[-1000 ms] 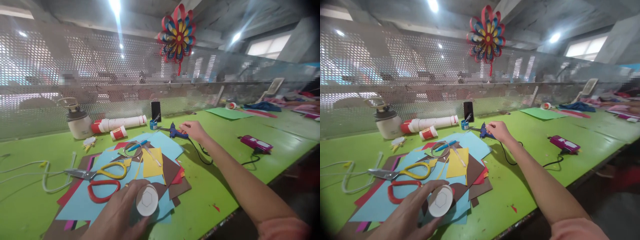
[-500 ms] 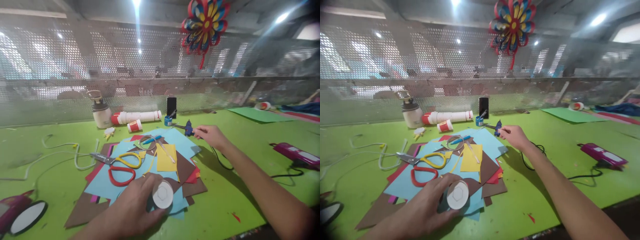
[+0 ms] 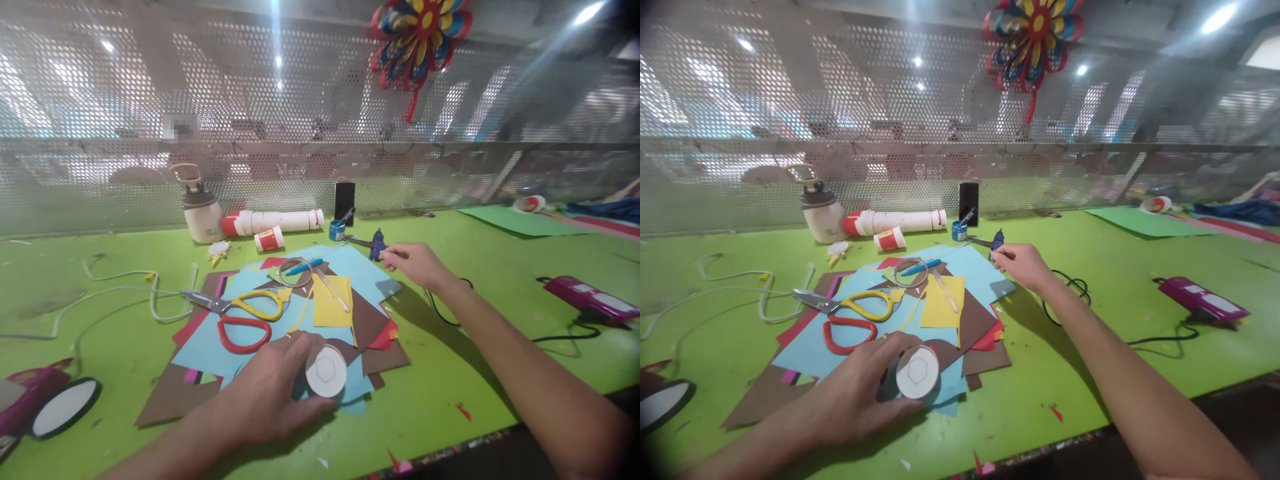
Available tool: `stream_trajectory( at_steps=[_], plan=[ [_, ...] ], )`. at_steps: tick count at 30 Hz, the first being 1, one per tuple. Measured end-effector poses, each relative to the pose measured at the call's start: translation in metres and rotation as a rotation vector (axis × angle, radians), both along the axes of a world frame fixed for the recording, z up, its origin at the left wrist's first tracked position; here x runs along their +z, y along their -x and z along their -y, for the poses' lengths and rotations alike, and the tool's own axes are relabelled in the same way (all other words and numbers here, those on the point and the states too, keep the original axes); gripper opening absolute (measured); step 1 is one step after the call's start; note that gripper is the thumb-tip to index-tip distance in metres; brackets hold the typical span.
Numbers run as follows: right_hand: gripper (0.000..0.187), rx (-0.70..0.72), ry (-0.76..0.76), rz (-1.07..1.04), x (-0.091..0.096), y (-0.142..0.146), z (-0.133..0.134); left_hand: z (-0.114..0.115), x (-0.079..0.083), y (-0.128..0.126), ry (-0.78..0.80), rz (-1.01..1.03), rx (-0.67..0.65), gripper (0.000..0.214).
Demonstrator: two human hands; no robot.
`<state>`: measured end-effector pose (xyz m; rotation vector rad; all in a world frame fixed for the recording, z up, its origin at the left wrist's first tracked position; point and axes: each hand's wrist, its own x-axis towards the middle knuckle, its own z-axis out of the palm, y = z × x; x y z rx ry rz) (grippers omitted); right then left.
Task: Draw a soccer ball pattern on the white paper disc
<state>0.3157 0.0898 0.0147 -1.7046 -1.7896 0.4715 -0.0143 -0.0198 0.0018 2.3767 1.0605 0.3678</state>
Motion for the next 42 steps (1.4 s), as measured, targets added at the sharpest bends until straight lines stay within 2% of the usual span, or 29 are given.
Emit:
stream_trajectory(
  at_steps=[7,15,19,29,42],
  plan=[
    [0.022,0.04,0.022,0.017,-0.007,0.0,-0.003,-0.001,0.004,0.001,-0.048,-0.004,-0.005,0.038],
    [0.024,0.066,0.044,0.02,-0.014,0.007,-0.005,-0.011,-0.01,0.007,-0.064,0.077,0.132,0.052],
    [0.024,0.085,0.039,0.01,-0.017,0.007,-0.006,-0.012,-0.007,0.005,-0.053,0.111,0.109,0.041],
    [0.023,0.094,0.035,0.005,-0.017,0.006,-0.006,-0.011,-0.007,0.005,-0.109,0.093,0.104,0.041],
    [0.024,0.096,0.03,0.101,-0.014,0.008,-0.004,-0.006,-0.005,0.001,-0.068,0.036,0.108,0.036]
  ],
)
